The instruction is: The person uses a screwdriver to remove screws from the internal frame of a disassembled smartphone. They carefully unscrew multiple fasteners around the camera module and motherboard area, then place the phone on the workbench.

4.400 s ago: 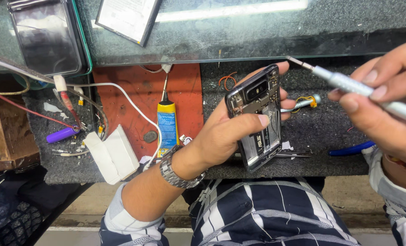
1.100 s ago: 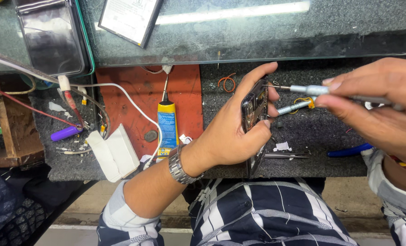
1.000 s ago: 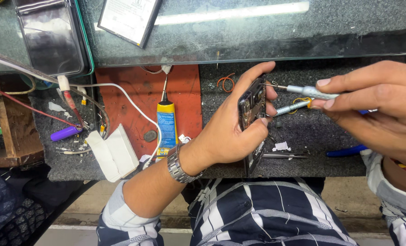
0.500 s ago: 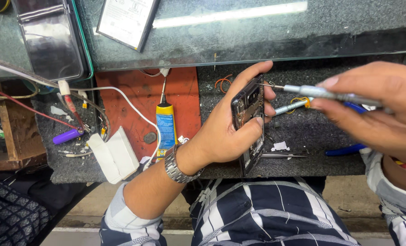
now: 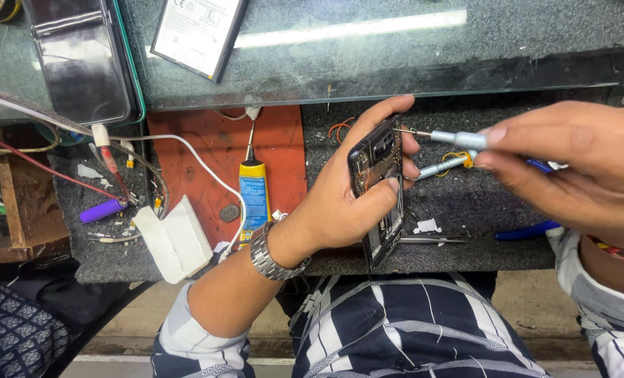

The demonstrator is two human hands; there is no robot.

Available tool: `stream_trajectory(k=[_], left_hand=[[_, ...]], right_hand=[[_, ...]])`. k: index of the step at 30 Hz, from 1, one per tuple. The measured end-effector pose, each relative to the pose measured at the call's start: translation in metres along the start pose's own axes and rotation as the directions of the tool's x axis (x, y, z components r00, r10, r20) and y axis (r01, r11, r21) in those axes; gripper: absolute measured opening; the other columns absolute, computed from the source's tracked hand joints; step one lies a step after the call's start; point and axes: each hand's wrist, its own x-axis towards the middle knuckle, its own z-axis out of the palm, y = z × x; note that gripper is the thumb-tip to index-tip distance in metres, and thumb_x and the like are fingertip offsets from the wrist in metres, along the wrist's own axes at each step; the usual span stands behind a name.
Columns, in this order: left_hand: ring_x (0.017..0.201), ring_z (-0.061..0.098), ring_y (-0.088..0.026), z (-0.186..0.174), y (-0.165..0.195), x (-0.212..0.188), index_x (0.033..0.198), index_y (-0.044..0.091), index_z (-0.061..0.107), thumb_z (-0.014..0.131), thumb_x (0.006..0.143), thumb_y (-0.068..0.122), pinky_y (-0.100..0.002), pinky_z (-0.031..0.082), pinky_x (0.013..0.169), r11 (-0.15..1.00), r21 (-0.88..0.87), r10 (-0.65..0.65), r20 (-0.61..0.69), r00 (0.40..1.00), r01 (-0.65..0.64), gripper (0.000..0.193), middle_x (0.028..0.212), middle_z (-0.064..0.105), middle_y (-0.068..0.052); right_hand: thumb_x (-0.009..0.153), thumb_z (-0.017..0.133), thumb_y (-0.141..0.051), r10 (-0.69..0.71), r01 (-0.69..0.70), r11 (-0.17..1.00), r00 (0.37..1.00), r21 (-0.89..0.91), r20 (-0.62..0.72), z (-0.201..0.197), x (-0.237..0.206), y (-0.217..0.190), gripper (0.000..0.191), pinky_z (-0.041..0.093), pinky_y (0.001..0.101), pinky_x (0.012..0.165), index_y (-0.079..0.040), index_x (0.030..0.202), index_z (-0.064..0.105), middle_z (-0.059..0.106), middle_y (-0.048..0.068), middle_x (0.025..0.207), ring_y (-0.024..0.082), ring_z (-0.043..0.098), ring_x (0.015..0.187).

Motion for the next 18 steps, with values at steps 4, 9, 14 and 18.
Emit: stream_trajectory(k=[4,9,14,18], left_hand=[[0.114,0.063,-0.014,-0.0002,0.0021,-0.0010,0.166,0.008,0.024,0.052,0.096,-0.002,-0.028,0.056,0.101,1.000,0.013,0.005,-0.009,1.000,-0.005,0.075,0.127,0.053,-0.008],[0.114,0.062,-0.013,0.0002,0.0032,-0.0012,0.163,0.007,0.023,0.052,0.097,-0.001,-0.028,0.055,0.102,1.000,0.010,0.012,0.005,1.000,-0.012,0.072,0.127,0.054,-0.007],[0.114,0.062,-0.013,-0.0006,0.0028,-0.0021,0.163,0.007,0.023,0.052,0.097,-0.001,-0.028,0.055,0.101,1.000,-0.006,0.005,-0.001,1.000,-0.005,0.072,0.128,0.054,-0.007],[0.114,0.062,-0.013,-0.0011,0.0018,-0.0015,0.163,0.007,0.023,0.052,0.098,-0.002,-0.028,0.056,0.102,1.000,-0.005,0.022,0.002,1.000,-0.022,0.072,0.128,0.054,-0.007]], right_hand=[[0.078,0.084,0.001,-0.007,0.007,1.000,1.000,-0.006,-0.009,-0.0010,-0.0021,0.0021,0.038,0.062,0.0335,0.073,0.005,0.109,0.062,0.066,0.031,0.112,0.028,0.075,0.085],[0.082,0.083,0.005,0.014,-0.014,1.000,1.000,-0.004,-0.003,-0.0006,-0.0059,0.0025,0.034,0.062,0.0325,0.069,0.003,0.110,0.063,0.067,0.028,0.110,0.027,0.075,0.082],[0.076,0.081,-0.001,0.092,-0.092,0.995,0.996,0.026,-0.008,-0.0002,-0.0060,-0.0010,0.047,0.061,0.0333,0.070,0.005,0.115,0.057,0.067,0.027,0.109,0.026,0.074,0.083],[0.080,0.083,0.002,0.023,-0.024,0.999,1.000,-0.033,-0.005,-0.0001,-0.0036,0.0001,0.042,0.061,0.0311,0.069,0.005,0.113,0.058,0.067,0.029,0.110,0.025,0.074,0.085]])
